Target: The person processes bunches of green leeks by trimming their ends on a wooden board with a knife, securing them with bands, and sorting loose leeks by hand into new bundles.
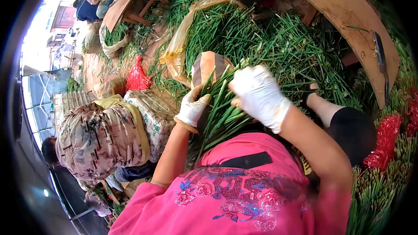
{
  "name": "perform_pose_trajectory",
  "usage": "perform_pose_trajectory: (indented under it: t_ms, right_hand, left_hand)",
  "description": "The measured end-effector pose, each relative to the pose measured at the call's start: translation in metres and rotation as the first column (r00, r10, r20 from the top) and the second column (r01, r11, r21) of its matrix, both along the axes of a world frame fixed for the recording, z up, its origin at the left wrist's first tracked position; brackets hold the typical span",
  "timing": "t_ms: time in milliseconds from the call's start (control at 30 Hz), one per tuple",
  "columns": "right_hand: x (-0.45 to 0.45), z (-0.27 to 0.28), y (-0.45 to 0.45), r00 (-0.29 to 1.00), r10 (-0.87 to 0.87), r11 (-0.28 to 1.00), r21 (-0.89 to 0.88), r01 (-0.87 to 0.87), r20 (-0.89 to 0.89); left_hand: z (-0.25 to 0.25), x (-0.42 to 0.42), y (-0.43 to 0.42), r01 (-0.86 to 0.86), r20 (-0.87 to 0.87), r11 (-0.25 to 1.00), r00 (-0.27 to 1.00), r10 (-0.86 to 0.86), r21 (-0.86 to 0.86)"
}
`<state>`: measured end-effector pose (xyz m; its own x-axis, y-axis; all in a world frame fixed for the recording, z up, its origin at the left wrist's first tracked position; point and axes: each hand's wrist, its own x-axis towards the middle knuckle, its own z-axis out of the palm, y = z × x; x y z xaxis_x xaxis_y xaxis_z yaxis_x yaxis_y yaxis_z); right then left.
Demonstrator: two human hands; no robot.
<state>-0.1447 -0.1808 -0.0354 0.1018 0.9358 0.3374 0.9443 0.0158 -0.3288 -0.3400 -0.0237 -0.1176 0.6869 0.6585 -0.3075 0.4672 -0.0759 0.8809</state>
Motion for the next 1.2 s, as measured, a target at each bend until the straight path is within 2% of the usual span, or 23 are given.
perform_pose_trajectory:
  t_ms: [33, 133, 167, 267, 300, 367, 400, 433, 467, 567, 633, 700, 733, 767, 833, 867, 900, 967, 1033, 1100, 1133, 1167, 1200]
  right_hand:
    - [-0.012, -0.007, 0.009, 0.994, 0.052, 0.989, -0.141, -0.038, 0.094]
    - [-0.02, -0.04, 0.025, 0.98, 0.094, 0.994, -0.071, -0.083, 0.177]
    - [-0.018, -0.04, 0.026, 0.984, 0.1, 0.995, -0.035, -0.096, 0.149]
    - [-0.012, -0.036, 0.023, 0.992, 0.12, 0.988, 0.093, -0.124, 0.049]
    - [-0.005, -0.033, 0.019, 0.993, 0.117, 0.988, 0.096, -0.119, 0.022]
    - [0.02, -0.015, 0.007, 0.974, -0.119, 0.949, 0.265, 0.169, -0.193]
    - [0.038, -0.015, -0.004, 0.852, -0.324, 0.925, 0.05, 0.376, -0.411]
    - [0.058, -0.022, -0.007, 0.666, -0.383, 0.839, 0.061, 0.541, -0.64]
    - [0.08, -0.035, -0.015, 0.391, -0.284, 0.778, 0.028, 0.628, -0.875]
    - [0.105, -0.055, -0.028, 0.285, -0.341, 0.859, -0.173, 0.482, -0.896]
    - [0.068, -0.03, -0.009, 0.211, -0.365, 0.905, -0.293, 0.308, -0.907]
    - [0.039, -0.056, 0.016, 0.327, -0.319, 0.93, -0.226, 0.291, -0.89]
    - [0.03, -0.05, 0.021, 0.19, -0.406, 0.913, -0.389, 0.12, -0.894]
    - [0.021, -0.053, 0.028, 0.191, -0.415, 0.909, -0.395, 0.135, -0.89]
    - [0.02, -0.047, 0.032, 0.186, -0.168, 0.97, -0.129, 0.206, -0.968]
    - [0.027, -0.061, 0.034, 0.037, -0.042, 0.945, -0.027, 0.327, -0.998]
    - [0.035, -0.035, 0.031, -0.091, -0.016, 0.944, -0.045, 0.326, -0.996]
    - [0.055, -0.019, 0.015, 0.004, -0.032, 0.917, -0.028, 0.398, -0.999]
    - [0.074, 0.014, -0.004, 0.096, 0.117, 0.769, 0.152, 0.621, -0.988]
    - [0.142, 0.017, -0.052, -0.127, 0.314, 0.769, 0.173, 0.616, -0.941]
    - [0.163, 0.016, -0.071, 0.052, 0.047, 0.775, 0.07, 0.628, -0.998]
    - [0.159, 0.014, -0.07, 0.296, -0.21, 0.798, 0.012, 0.603, -0.932]
    - [0.154, 0.013, -0.069, 0.508, -0.434, 0.789, -0.042, 0.612, -0.744]
  left_hand:
    - [0.004, 0.0, 0.0, 0.015, -0.042, 1.0, 0.999, -0.015, 0.007]
    - [0.028, 0.002, -0.009, 0.209, 0.098, 0.876, 0.956, -0.277, 0.434]
    - [0.042, 0.003, -0.013, 0.32, -0.034, 0.775, 0.932, -0.36, 0.545]
    - [0.058, 0.007, -0.029, 0.399, -0.176, 0.626, 0.904, -0.389, 0.67]
    - [0.055, 0.006, -0.029, 0.383, -0.153, 0.661, 0.913, -0.379, 0.645]
    - [0.047, 0.003, -0.028, 0.348, -0.108, 0.731, 0.928, -0.355, 0.587]
    - [0.048, 0.002, -0.027, 0.368, -0.146, 0.7, 0.922, -0.358, 0.612]
    - [0.047, 0.001, -0.029, 0.363, -0.142, 0.707, 0.925, -0.354, 0.607]
    - [0.047, 0.002, -0.03, 0.36, -0.137, 0.711, 0.926, -0.353, 0.604]
    - [0.049, 0.005, -0.031, 0.396, -0.186, 0.673, 0.912, -0.365, 0.625]
    - [0.053, 0.008, -0.034, 0.406, -0.196, 0.665, 0.908, -0.37, 0.627]
    - [0.067, 0.013, -0.042, 0.474, -0.295, 0.606, 0.878, -0.376, 0.638]
    - [0.073, 0.017, -0.05, 0.513, -0.355, 0.596, 0.859, -0.37, 0.618]
    - [0.075, 0.02, -0.055, 0.549, -0.415, 0.587, 0.835, -0.361, 0.595]
    - [0.063, 0.019, -0.053, 0.534, -0.421, 0.604, 0.844, -0.333, 0.592]
    - [0.06, 0.02, -0.051, 0.519, -0.41, 0.619, 0.852, -0.324, 0.589]
    - [0.058, 0.02, -0.05, 0.504, -0.4, 0.636, 0.861, -0.315, 0.584]
    - [0.053, 0.021, -0.046, 0.409, -0.275, 0.691, 0.912, -0.303, 0.596]
    - [0.05, 0.021, -0.042, 0.454, -0.313, 0.682, 0.891, -0.329, 0.574]
    - [0.051, 0.021, -0.041, 0.445, -0.306, 0.684, 0.895, -0.325, 0.578]
    - [0.05, 0.021, -0.041, 0.446, -0.302, 0.682, 0.895, -0.328, 0.58]
    - [0.05, 0.022, -0.042, 0.445, -0.301, 0.684, 0.895, -0.328, 0.578]
    - [0.05, 0.023, -0.042, 0.444, -0.3, 0.686, 0.896, -0.328, 0.576]
